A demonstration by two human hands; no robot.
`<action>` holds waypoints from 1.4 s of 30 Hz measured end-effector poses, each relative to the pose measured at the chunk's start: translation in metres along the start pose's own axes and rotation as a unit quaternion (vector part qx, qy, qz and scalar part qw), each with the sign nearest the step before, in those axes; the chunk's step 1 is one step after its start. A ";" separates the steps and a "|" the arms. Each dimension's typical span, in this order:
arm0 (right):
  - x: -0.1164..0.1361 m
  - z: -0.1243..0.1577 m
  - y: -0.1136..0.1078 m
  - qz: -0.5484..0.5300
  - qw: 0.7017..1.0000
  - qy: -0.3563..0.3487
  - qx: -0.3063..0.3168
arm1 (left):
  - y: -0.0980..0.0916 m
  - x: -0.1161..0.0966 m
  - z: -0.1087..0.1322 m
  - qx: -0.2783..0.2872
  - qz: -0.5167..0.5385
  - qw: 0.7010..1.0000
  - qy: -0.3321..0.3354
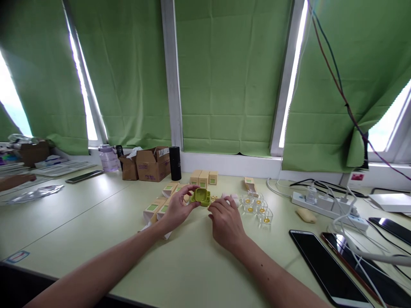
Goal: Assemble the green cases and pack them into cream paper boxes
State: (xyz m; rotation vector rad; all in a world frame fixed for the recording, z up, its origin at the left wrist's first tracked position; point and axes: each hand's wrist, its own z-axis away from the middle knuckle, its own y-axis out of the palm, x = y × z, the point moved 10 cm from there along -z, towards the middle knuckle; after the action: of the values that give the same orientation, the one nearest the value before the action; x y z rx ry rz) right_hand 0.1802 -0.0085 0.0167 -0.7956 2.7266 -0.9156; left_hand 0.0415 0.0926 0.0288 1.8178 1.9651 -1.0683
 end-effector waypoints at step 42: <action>-0.054 0.022 0.005 -0.399 0.860 0.306 -0.091 | 0.023 -0.008 0.013 0.093 -0.040 0.995 0.010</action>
State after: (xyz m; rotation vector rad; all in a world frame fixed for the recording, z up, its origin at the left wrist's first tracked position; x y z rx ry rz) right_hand 0.2306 0.0123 -0.0051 -2.0952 3.0220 -1.2142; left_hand 0.0612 0.0766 0.0172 1.8623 2.0259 -1.3030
